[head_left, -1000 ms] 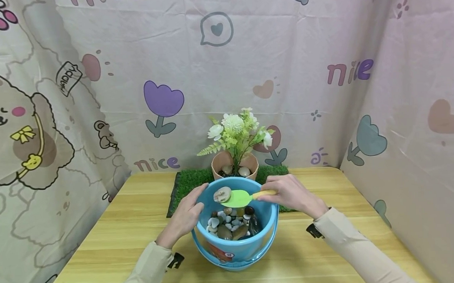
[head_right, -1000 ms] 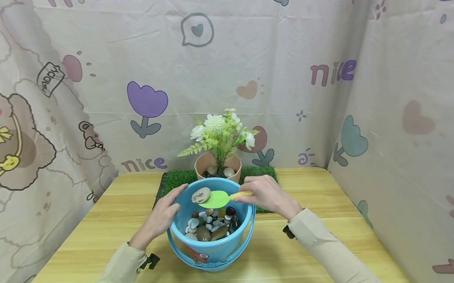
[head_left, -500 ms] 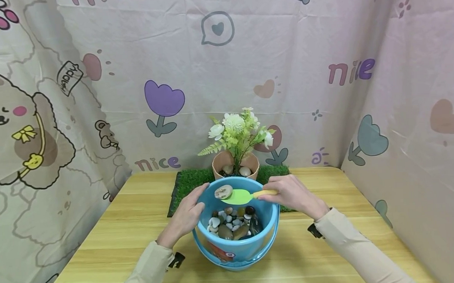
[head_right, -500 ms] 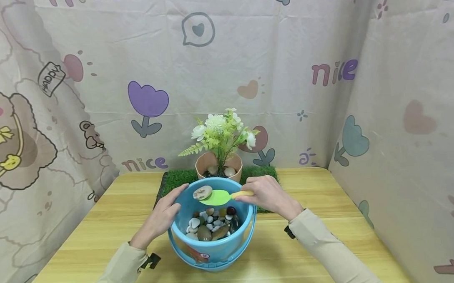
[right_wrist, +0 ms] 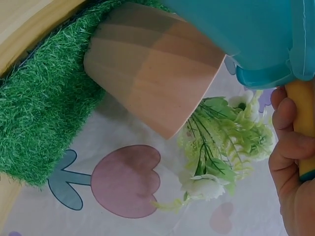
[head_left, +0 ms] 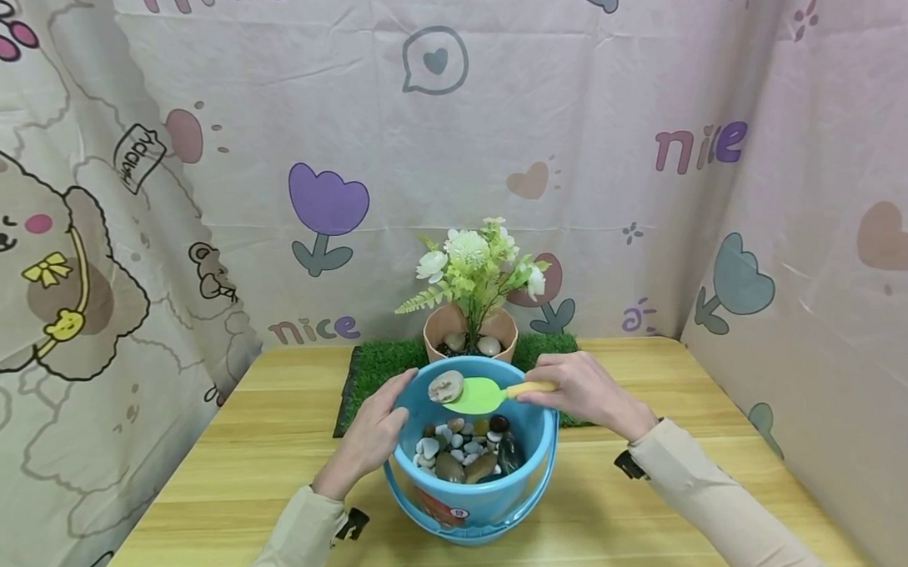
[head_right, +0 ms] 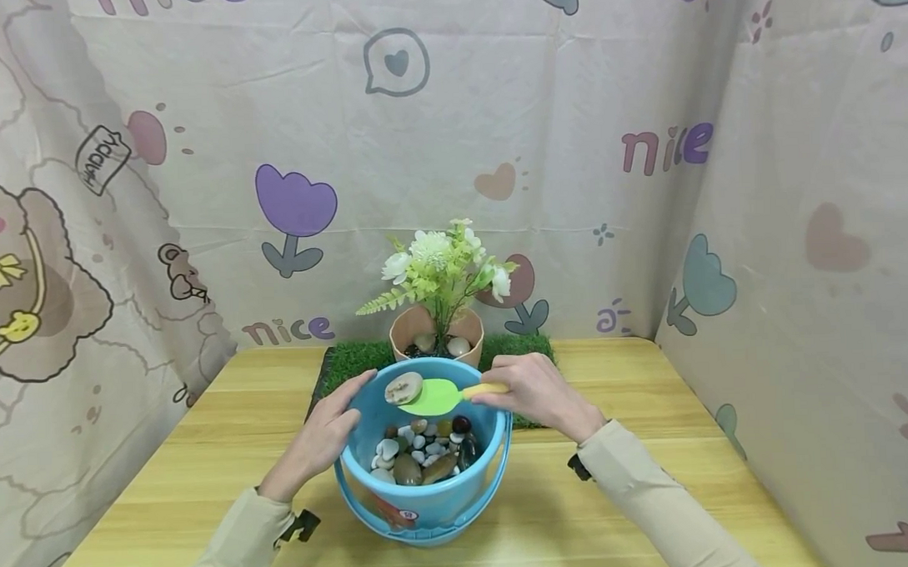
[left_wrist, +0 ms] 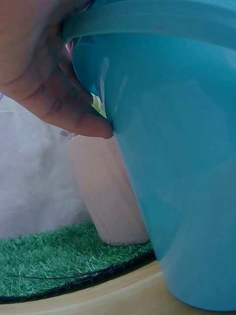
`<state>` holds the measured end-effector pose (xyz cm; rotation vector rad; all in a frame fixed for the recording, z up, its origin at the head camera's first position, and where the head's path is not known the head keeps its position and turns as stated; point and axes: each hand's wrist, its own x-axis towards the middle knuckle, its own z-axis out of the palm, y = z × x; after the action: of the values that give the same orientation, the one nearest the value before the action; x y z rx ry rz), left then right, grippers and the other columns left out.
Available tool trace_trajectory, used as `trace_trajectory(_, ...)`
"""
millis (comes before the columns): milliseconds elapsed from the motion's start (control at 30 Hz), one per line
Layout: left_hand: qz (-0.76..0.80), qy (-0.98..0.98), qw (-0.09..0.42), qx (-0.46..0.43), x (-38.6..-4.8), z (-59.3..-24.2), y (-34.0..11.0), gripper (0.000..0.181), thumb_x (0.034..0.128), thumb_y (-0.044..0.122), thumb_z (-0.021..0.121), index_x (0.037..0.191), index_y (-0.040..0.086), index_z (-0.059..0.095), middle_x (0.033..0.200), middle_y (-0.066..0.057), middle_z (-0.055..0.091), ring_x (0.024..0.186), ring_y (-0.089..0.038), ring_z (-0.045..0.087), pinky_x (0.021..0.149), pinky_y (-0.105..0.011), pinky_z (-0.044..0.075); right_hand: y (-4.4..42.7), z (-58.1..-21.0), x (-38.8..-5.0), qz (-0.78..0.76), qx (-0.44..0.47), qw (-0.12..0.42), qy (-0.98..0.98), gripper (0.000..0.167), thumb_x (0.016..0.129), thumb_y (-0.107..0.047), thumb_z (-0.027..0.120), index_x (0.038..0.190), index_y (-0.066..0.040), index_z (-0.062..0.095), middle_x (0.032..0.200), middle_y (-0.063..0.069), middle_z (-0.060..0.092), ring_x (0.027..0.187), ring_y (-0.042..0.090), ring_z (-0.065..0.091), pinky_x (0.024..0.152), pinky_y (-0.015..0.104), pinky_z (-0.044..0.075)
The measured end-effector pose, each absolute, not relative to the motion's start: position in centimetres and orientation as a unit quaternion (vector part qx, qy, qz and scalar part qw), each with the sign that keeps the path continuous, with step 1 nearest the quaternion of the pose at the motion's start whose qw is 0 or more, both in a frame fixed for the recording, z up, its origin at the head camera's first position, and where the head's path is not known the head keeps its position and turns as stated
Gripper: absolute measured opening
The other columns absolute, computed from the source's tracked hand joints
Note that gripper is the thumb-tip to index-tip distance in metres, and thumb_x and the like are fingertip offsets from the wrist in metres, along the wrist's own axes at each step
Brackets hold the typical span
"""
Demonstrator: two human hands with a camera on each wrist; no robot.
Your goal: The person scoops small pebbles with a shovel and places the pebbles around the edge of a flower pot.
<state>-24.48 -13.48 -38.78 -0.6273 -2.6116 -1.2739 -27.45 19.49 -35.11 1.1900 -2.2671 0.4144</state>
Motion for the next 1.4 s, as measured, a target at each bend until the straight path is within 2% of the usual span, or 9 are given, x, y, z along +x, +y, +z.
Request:
trace_trajectory(167,-0.426,-0.876,0.081,-0.211,-24.5,-38.7,-13.4,0.059,0.093,0.004,0.038,0.152,0.008,0.036,0.155,-0.013,0.038,0.14,-0.036,0.039,0.11,-0.058,0.035,19.7,-34.6,-27.8,0.164,0.452,0.303,-0.822,0.014,0.081,-0.029,0.078,0.085,-0.015,0.078,0.072,-0.009,0.063,0.056,-0.006,0.048,0.05,0.008,0.038)
trace_trajectory(367,-0.427,-0.876,0.082,-0.21,-24.5,-38.7,-13.5,0.06,0.0928,0.004,0.038,0.152,0.009,0.036,0.155,-0.013,0.038,0.14,-0.037,0.039,0.11,-0.058,0.035,19.8,-32.8,-28.6,0.144,0.438,0.351,-0.815,0.013,0.079,-0.028,0.08,0.078,-0.016,0.074,0.067,-0.008,0.058,0.051,-0.003,0.043,0.045,0.01,0.032)
trace_trajectory(533,-0.427,-0.877,0.082,-0.206,-24.4,-38.8,-13.5,0.06,0.0923,0.004,0.038,0.152,0.008,0.036,0.154,-0.013,0.039,0.138,-0.038,0.042,0.107,-0.059,0.038,19.9,-32.0,-29.2,0.133,0.414,0.361,-0.825,0.013,0.078,-0.027,0.081,0.078,-0.015,0.075,0.064,-0.007,0.055,0.049,-0.002,0.036,0.043,0.013,0.029)
trace_trajectory(700,-0.427,-0.876,0.086,-0.205,-24.4,-38.8,-13.5,0.06,0.0918,0.003,0.038,0.152,0.008,0.037,0.154,-0.013,0.039,0.136,-0.038,0.044,0.107,-0.059,0.039,19.7,-31.6,-30.1,0.121,0.396,0.349,-0.841,0.015,0.081,-0.028,0.078,0.073,-0.017,0.072,0.061,-0.008,0.05,0.049,-0.001,0.031,0.043,0.016,0.025)
trace_trajectory(1000,-0.426,-0.877,0.088,-0.202,-24.3,-38.7,-13.3,0.06,0.0911,0.003,0.039,0.151,0.006,0.038,0.153,-0.014,0.041,0.135,-0.037,0.045,0.107,-0.058,0.038,19.0,-32.7,-32.9,0.09,0.343,0.296,-0.887,0.023,0.087,-0.037,0.072,0.07,-0.021,0.071,0.064,-0.01,0.052,0.05,0.002,0.037,0.046,0.02,0.031)
trace_trajectory(1233,-0.429,-0.876,0.088,-0.202,-24.2,-38.9,-13.3,0.059,0.0917,0.003,0.039,0.151,0.006,0.038,0.153,-0.014,0.041,0.135,-0.037,0.046,0.106,-0.058,0.04,18.0,-33.3,-34.3,0.058,0.343,0.275,-0.896,0.025,0.088,-0.039,0.07,0.077,-0.018,0.075,0.063,-0.01,0.05,0.049,0.003,0.039,0.044,0.02,0.032)
trace_trajectory(1400,-0.432,-0.874,0.091,-0.202,-24.2,-38.9,-13.3,0.059,0.0924,0.003,0.039,0.151,0.007,0.038,0.153,-0.013,0.042,0.134,-0.037,0.047,0.106,-0.058,0.041,17.4,-33.3,-35.1,0.047,0.345,0.261,-0.9,0.027,0.087,-0.04,0.071,0.069,-0.02,0.069,0.062,-0.009,0.049,0.048,0.004,0.04,0.043,0.021,0.032)
